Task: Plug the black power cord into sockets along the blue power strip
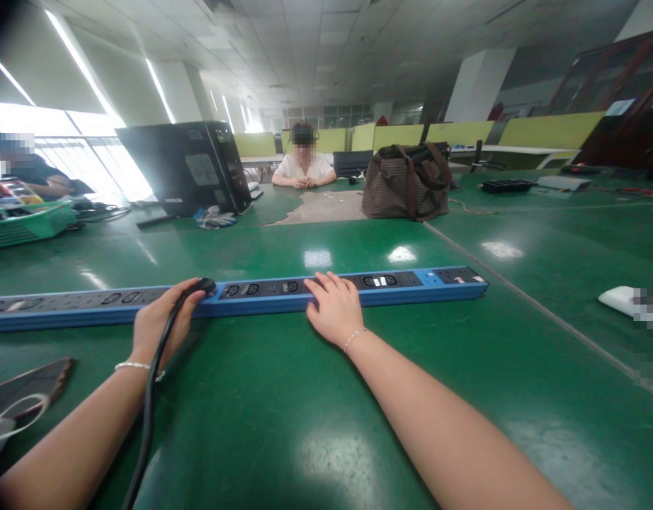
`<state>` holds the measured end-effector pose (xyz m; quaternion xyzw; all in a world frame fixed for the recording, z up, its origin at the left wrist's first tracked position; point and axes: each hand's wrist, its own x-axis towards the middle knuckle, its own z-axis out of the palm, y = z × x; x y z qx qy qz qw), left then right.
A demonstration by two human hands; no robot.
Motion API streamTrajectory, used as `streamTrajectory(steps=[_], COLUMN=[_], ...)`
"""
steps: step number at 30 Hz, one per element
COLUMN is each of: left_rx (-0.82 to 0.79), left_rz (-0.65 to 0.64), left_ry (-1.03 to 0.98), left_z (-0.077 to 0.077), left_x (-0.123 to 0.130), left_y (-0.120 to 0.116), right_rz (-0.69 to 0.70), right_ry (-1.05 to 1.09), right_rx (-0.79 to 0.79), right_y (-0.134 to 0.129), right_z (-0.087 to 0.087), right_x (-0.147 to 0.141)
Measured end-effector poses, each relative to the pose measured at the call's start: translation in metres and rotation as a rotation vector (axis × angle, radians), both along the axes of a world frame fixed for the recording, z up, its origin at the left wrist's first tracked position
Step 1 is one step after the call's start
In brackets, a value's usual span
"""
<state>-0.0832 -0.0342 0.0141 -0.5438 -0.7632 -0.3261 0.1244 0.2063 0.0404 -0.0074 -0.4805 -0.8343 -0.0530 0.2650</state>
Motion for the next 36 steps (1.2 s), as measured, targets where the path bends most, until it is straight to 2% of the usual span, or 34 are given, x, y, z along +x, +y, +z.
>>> streamTrajectory(steps=[10, 14, 19, 25, 32, 36], left_rx=[-0.131, -0.156, -0.079, -0.018, 0.046, 0.049], left_rz=[-0.01, 0.015, -0.038, -0.048, -0.125, -0.116], left_ry=[0.192, 0.225, 0.259, 0.272, 0.287, 0.294], left_z=[0.006, 0.003, -0.003, 0.0, -0.01, -0.009], left_x=[0.009, 0.01, 0.004, -0.002, -0.005, -0.005], left_y=[-0.006, -0.009, -0.009, -0.003, -0.006, -0.006], right_rz=[0.002, 0.004, 0.0, 0.005, 0.011, 0.012], right_ry=[0.002, 0.004, 0.004, -0.008, -0.013, -0.012], right_rx=[-0.008, -0.009, -0.01, -0.017, -0.022, -0.019], right_y=[0.0, 0.0, 0.0, 0.0, 0.0, -0.001], right_z=[0.0, 0.001, 0.001, 0.001, 0.001, 0.001], right_x=[0.0, 0.0, 0.0, 0.0, 0.001, 0.001])
